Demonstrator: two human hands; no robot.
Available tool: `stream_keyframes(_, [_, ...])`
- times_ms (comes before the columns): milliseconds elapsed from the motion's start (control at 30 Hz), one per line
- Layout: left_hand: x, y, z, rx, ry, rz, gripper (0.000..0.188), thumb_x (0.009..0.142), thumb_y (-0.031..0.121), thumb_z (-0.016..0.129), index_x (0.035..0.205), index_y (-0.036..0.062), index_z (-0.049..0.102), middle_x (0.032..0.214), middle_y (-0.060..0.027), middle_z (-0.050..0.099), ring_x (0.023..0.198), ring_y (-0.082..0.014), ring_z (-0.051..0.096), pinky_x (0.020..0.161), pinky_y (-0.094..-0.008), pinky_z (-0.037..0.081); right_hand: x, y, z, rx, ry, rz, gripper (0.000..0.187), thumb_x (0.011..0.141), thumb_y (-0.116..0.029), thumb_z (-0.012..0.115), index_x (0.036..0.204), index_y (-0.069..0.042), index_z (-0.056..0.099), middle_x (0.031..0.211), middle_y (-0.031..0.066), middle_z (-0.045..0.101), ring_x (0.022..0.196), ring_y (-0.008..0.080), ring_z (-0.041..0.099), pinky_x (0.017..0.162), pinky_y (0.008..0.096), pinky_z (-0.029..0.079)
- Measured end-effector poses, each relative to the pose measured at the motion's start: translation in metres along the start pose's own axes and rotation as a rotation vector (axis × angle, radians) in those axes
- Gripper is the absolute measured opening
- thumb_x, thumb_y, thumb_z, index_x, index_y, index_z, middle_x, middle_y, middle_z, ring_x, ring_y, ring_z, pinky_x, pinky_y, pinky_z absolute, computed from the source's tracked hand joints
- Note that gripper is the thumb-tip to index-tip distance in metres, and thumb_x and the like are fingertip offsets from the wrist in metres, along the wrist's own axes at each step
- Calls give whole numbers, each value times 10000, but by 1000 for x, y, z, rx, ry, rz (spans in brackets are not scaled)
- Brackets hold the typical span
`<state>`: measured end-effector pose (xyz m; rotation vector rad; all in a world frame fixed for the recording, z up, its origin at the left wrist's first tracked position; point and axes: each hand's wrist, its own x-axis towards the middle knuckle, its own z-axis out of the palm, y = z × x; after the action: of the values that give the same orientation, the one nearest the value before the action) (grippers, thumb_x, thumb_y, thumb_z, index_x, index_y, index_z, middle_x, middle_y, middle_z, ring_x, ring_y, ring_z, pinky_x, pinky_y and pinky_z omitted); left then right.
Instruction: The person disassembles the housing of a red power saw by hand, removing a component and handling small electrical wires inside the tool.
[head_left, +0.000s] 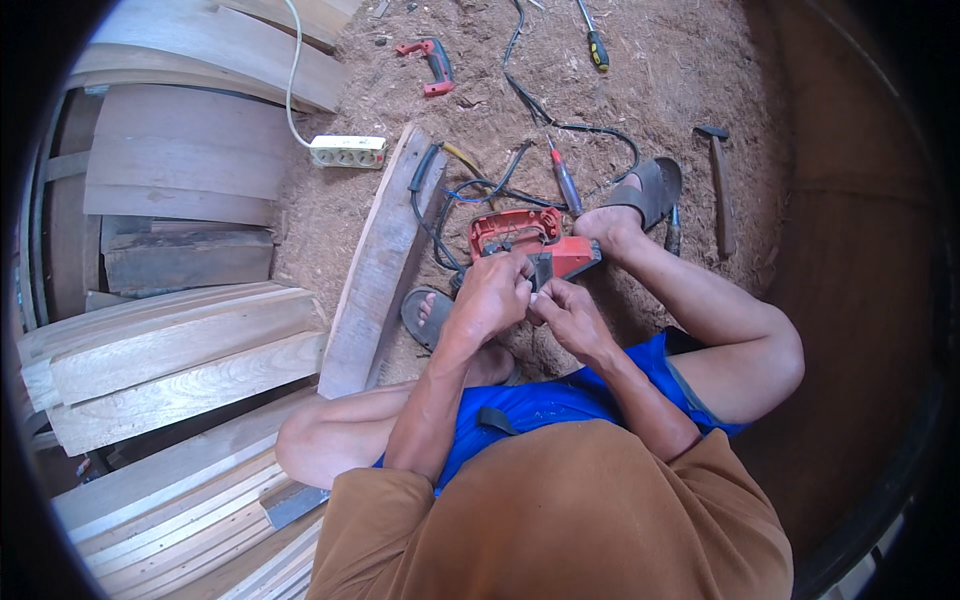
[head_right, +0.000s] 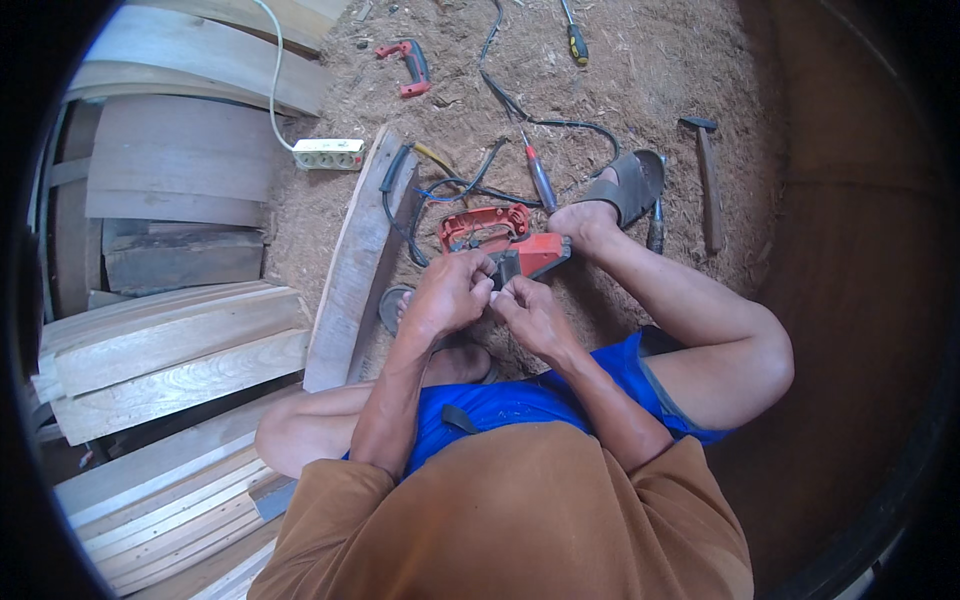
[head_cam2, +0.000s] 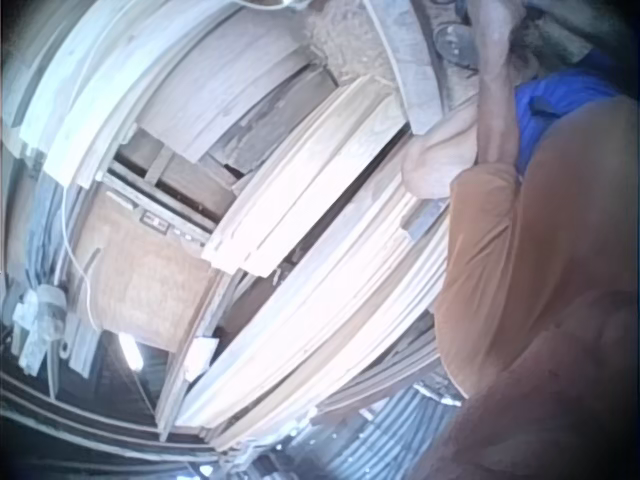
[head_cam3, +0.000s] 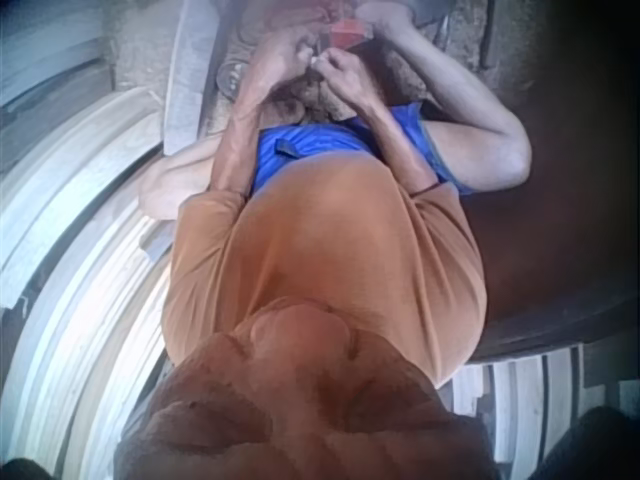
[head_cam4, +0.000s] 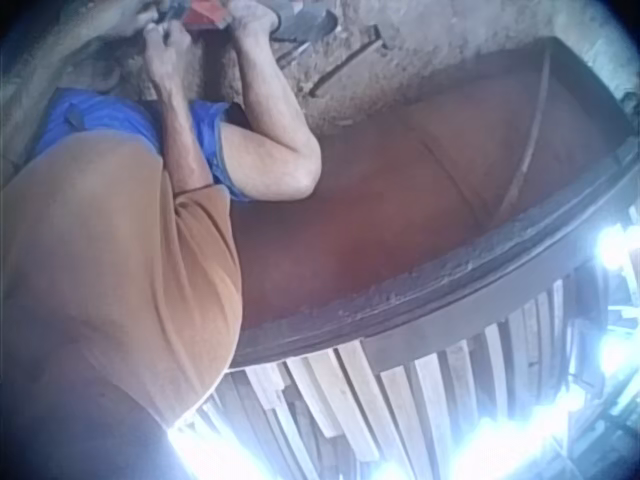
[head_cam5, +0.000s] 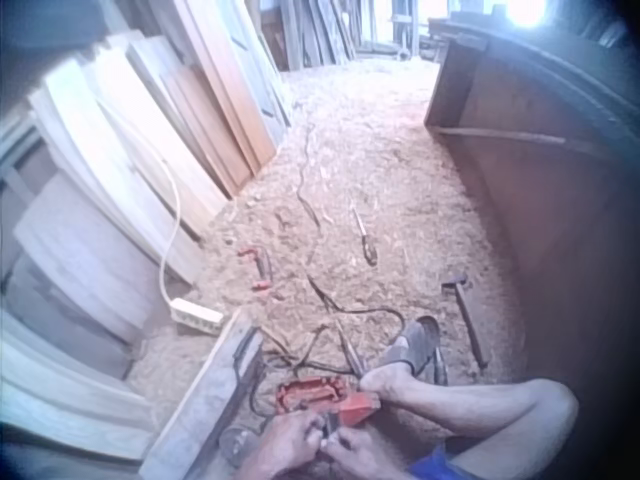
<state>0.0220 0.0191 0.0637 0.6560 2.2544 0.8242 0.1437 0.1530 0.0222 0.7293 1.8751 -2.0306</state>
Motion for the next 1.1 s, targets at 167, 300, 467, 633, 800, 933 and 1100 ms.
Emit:
stream_keyframes(167, [-5, -2, -2, 133, 143, 110, 180, 812, 58, 668, 977, 0, 710, 981, -232, 715, 913, -426, 694, 823, -481, 555, 14, -7, 12, 291, -65, 150, 147, 927, -131, 655, 818, -47, 602, 759, 1, 600, 694, 77, 522, 622, 263, 427])
stream_keyframes(300, [-11, 4, -7, 130, 254, 102, 207, 820, 31, 669, 1023, 7, 703, 967, -230, 712, 916, -416, 697, 819, -484, 554, 20, -18, 18, 399, -36, 195, 119, 900, -108, 709, 846, -49, 621, 777, 0, 630, 675, 85, 539, 607, 263, 438])
stream_keyframes(467, [-11, 0, -9, 115, 346, 96, 244, 816, -4, 667, 1059, 12, 686, 953, -216, 719, 892, -400, 709, 787, -468, 566, 27, 0, 26, 201, 75, 61, 199, 884, -169, 774, 869, -35, 627, 758, 10, 647, 664, 95, 574, 600, 291, 471])
stream_keyframes(633, [-11, -5, -11, 35, 371, 72, 250, 796, -27, 647, 1044, 5, 644, 868, -220, 694, 815, -420, 692, 730, -502, 542, 18, -20, 25, -200, 160, -130, 237, 886, -212, 781, 910, -21, 642, 733, 41, 660, 680, 111, 620, 614, 317, 501])
stream_keyframes(800, [-14, 3, -13, -25, 373, 7, 240, 804, -13, 656, 1043, 10, 640, 862, -205, 704, 822, -404, 706, 734, -489, 550, 23, -28, 22, 118, 45, 81, 163, 973, -170, 671, 982, -7, 674, 798, 51, 705, 649, 114, 644, 582, 278, 509])
stream_keyframes(933, [-19, 7, -10, -61, 358, -26, 246, 831, 19, 676, 1074, 17, 636, 894, -191, 734, 839, -364, 741, 741, -448, 577, 17, -39, 28, 358, 43, 178, 149, 1001, -146, 629, 995, -6, 678, 831, 51, 715, 643, 85, 648, 554, 227, 518])
stream_keyframes(1100, [-33, 3, -11, -283, 349, -102, 263, 865, 28, 650, 1127, 21, 621, 936, -191, 758, 802, -281, 764, 724, -387, 592, 20, -36, 25, 618, 29, 302, 138, 999, -180, 666, 1001, -43, 675, 851, 58, 733, 638, 100, 672, 535, 244, 558])
